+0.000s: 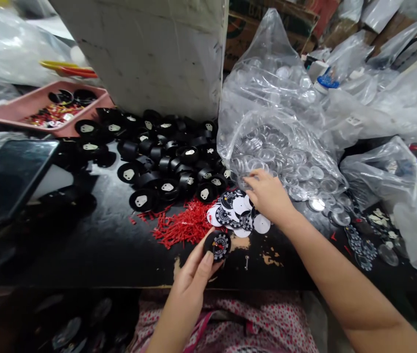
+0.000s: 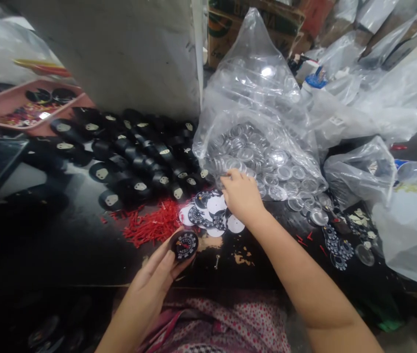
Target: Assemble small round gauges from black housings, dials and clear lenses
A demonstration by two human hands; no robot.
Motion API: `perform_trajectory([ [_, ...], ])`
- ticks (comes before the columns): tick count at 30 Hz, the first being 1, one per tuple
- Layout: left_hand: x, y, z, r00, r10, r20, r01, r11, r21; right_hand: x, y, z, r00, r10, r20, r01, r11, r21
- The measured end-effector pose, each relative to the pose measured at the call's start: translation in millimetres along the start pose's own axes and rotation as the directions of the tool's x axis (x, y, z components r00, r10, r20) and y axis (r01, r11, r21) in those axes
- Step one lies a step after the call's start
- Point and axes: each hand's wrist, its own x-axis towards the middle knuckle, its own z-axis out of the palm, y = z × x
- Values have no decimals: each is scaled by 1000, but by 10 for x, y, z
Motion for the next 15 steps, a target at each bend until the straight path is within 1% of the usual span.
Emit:
perform_trajectory([
  [2,6,-4,4,999,-40,18,41,999,-34,45,65,46,1000,-15,21,15,1000,11],
  [5,20,4,-2,998,-39,40,41,997,-73,-14,118,62,1000,-7,0,7,997,71],
  [10,44,-9,-13,997,-48,54,52,996,-77,-144,219,-27,992,105,-71,-90,977,194],
  [12,44,7,5,998,-49,37,53,992,-119,-200,182,-90,985,141,-97,-116,966,231],
  [13,41,26,21,998,-55,27,59,987,-152,-241,125,-121,982,162,-99,-130,953,274],
  [15,31,78,62,995,-90,33,95,968,-234,-356,-70,-166,981,190,-37,-155,887,436],
])
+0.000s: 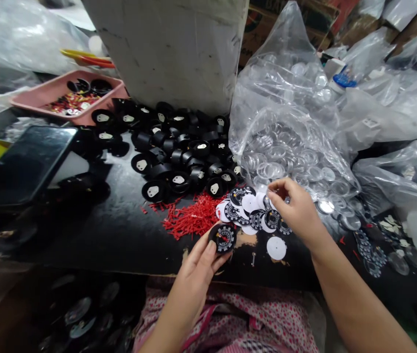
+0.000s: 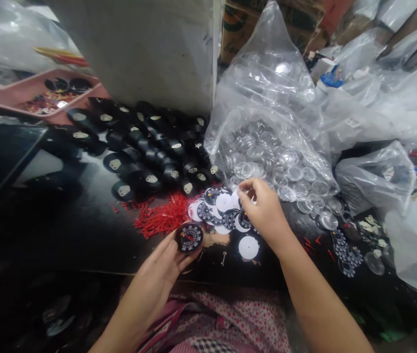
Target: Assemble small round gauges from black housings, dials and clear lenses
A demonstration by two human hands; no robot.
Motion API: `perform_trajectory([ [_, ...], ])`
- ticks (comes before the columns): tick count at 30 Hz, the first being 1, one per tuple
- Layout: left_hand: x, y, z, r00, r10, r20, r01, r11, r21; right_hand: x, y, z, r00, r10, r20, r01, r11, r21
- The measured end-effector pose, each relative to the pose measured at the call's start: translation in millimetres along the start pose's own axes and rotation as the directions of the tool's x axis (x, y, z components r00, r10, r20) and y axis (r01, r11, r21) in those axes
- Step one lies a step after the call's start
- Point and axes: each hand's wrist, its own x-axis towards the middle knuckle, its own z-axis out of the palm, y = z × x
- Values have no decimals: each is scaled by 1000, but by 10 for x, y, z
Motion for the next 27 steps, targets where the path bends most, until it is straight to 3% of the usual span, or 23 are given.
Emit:
perform_trajectory([
  [2,-14,38,55,997,-61,39,64,995,-82,-196,-217,83,990,6,138,-36,976,214],
  [4,-22,55,97,993,-88,84,98,987,-128,-390,-415,189,974,-82,209,18,957,289],
  [8,-36,40,103,995,2,99,0,1000,-22,-590,-607,334,968,-205,146,180,969,168],
  [13,-123,24,38,985,99,139,-141,931,338,-539,-626,360,978,-129,166,112,988,106],
  [17,-201,26,26,965,119,233,-216,864,455,-529,-657,403,981,-172,90,174,984,-25],
  [23,-204,131,116,978,137,157,-190,898,397,-522,-727,529,978,-205,43,202,977,62],
  [25,-251,180,29,986,112,124,-153,902,404,-524,-758,549,976,-196,94,183,975,127],
  [27,-370,221,-216,994,61,89,-97,864,494,-535,-768,537,960,-209,189,174,967,184],
])
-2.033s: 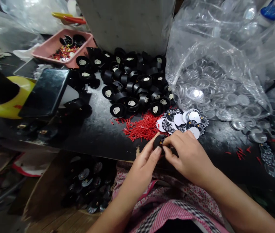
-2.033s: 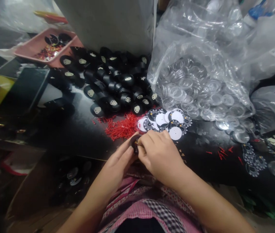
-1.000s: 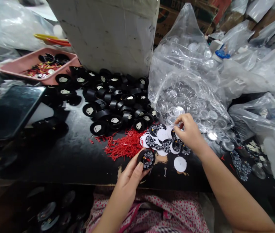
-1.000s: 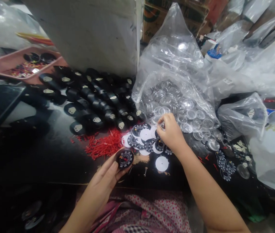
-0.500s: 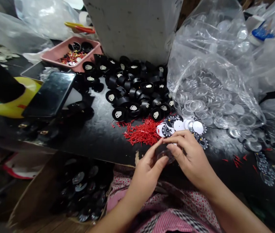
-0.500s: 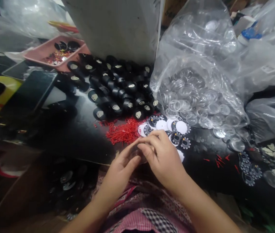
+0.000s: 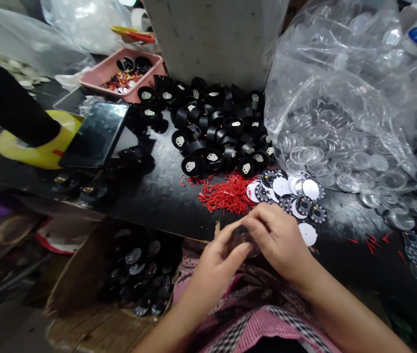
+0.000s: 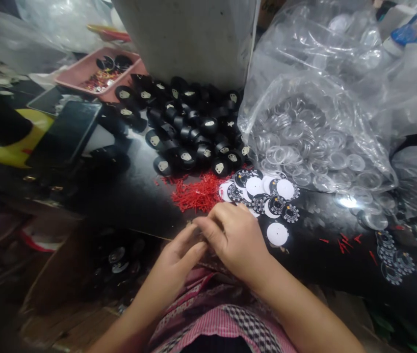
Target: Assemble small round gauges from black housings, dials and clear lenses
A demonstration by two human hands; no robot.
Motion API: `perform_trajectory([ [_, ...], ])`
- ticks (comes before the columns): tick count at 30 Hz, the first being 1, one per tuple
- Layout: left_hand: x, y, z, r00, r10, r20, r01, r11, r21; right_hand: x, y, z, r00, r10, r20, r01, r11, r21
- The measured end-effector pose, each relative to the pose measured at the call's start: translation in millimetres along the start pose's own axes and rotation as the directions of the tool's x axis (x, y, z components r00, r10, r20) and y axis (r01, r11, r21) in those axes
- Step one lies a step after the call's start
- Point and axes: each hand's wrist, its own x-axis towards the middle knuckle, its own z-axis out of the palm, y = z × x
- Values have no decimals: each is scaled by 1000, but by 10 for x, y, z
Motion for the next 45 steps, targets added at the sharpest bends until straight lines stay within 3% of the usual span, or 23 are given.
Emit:
perform_trajectory([
  [2,-209,-135,-343,998,-25,-60,36,980,196,-24,16,-36,998,-5,58,3,1000,27],
  [3,-317,-205,-535,985,35,-168,21,948,317,-36,33,-54,998,6,56,-8,1000,28],
  [4,-411,-263,-722,950,164,-266,-18,879,477,-45,51,-67,999,29,44,-30,999,27],
  [6,-498,-307,-1019,831,444,-335,-36,643,765,-48,67,-55,996,72,44,-74,997,32],
  [7,-469,-284,-1109,791,516,-330,-19,560,829,-42,55,-29,995,73,72,-76,996,38],
  [9,-243,-155,-1171,772,548,-322,-25,531,847,-26,-10,44,985,3,170,-12,999,53],
  [11,158,52,-1133,798,512,-318,-73,605,793,-25,-99,106,957,-97,272,86,995,51],
  [13,611,271,-1073,808,505,-303,-70,593,802,-52,-145,112,930,-140,340,143,990,18],
  [16,1112,474,-1039,823,483,-299,-97,637,764,-140,-40,-10,933,-99,345,130,989,-70],
  [18,1249,483,-1051,825,464,-323,-116,698,707,-197,132,-149,959,-10,284,52,989,-142],
  [20,1236,423,-1044,806,465,-367,-152,762,630,-208,334,-287,987,110,120,-81,971,-225],
  [22,1102,342,-968,795,442,-414,-279,874,397,-141,517,-386,984,168,-61,-179,932,-316],
  [24,897,269,-804,841,355,-408,-391,920,-7,-4,647,-429,978,171,-122,-208,881,-424],
  [25,786,237,-697,881,295,-369,-382,904,-191,78,688,-433,978,181,-108,-210,852,-479],
  [28,493,158,-368,969,63,-239,-165,884,-438,289,736,-430,967,243,-74,-239,780,-579],
  [31,322,102,-142,980,-114,-165,7,842,-540,371,752,-462,969,229,-90,-239,792,-562],
  [35,274,76,12,985,-155,-73,78,786,-614,327,737,-516,975,170,-141,-216,875,-434],
  [38,306,87,134,985,-163,-51,90,747,-659,233,607,-454,971,188,-146,-215,956,-199],
  [42,347,102,305,989,-115,-98,11,702,-712,90,360,-262,981,195,5,-195,979,62],
  [45,348,90,355,985,-146,-95,34,693,-720,29,267,-193,955,242,171,-285,906,313],
])
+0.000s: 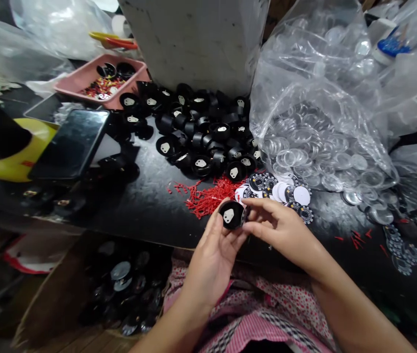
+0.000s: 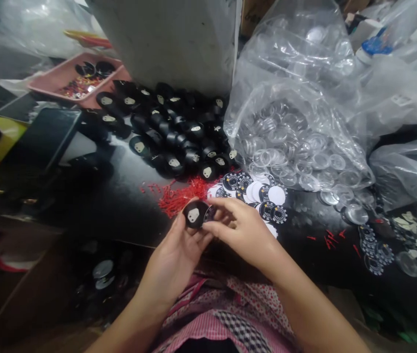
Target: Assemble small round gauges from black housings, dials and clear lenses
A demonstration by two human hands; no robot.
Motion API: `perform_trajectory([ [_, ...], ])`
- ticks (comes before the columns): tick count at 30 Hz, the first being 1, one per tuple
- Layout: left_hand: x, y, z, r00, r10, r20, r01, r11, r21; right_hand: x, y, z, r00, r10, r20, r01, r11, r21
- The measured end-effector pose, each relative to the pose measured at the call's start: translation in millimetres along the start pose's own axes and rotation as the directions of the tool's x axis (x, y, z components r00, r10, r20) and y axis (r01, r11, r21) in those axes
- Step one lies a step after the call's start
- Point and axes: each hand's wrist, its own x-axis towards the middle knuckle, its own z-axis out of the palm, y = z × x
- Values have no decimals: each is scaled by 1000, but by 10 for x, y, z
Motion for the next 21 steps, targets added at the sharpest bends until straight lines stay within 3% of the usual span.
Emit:
perform_trajectory([
  [3,-10,-3,-32,1000,-2,3,2,1000,24,-21,-34,-19,999,42,6,-42,999,16],
  [6,-27,-6,-64,999,5,39,-8,998,68,-14,-93,-35,992,-45,-118,30,991,-131],
  [10,-68,-44,-68,999,-6,50,0,992,126,13,-137,53,970,-99,-221,72,989,-129],
  [16,-86,-75,-108,995,-2,104,-25,967,255,3,-106,87,988,58,-146,-79,987,-143],
  [21,-64,-79,-178,992,-9,124,-31,949,314,-3,-116,29,990,70,-127,-99,964,-245],
])
